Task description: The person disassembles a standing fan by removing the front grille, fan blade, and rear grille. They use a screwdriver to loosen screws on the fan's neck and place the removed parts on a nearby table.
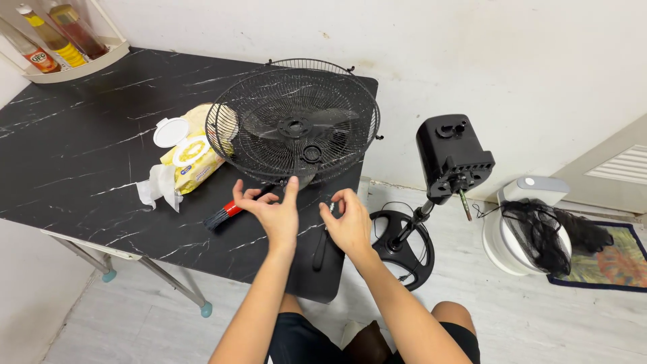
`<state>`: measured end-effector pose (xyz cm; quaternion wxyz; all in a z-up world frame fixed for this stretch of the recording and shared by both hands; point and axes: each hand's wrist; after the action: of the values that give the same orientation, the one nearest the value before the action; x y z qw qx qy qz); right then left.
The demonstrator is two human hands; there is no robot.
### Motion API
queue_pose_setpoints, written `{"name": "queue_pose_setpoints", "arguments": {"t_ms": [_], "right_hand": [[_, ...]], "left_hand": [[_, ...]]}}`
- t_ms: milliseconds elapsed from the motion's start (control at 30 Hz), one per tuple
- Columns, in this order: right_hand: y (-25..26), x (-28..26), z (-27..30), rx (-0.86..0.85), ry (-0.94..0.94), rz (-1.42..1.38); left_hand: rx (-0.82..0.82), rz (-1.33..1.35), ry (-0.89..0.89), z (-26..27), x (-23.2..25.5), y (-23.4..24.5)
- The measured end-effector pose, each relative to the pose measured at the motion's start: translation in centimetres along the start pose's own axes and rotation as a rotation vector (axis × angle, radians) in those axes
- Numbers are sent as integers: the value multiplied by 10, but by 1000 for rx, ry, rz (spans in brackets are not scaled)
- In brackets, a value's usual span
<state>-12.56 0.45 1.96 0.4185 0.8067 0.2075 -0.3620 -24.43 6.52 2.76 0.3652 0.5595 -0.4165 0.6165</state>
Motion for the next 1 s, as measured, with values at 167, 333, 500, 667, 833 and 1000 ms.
{"name": "queue_pose_setpoints", "arguments": {"t_ms": [167, 333, 500, 667, 833, 1000], "right_hand": [[-2, 7, 10, -49, 27, -49], [0, 22, 12, -163, 22, -4], [-6, 36, 16, -329, 1, 18], [-20, 47, 28, -360, -19, 54], [-23, 60, 25, -441, -19, 168], [1, 69, 35, -311, -19, 66]], "left_hand": [[-74, 17, -195, 34, -34, -19], [-278, 142, -209, 47, -58, -26], [-380, -79, -66, 47, -64, -17], [-405, 102, 128, 39, -80, -16], [-416, 180, 138, 43, -83, -23], [-535, 125, 273, 69, -64, -39]]}}
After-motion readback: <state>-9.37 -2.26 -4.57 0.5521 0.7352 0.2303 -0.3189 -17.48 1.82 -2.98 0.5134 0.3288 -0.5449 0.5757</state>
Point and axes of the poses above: each hand's wrist, its own z-axis away from the middle knuckle, its own y-axis out of the back of the hand, x = y × z, and after that the axes turned 11 degrees about y, right-handed
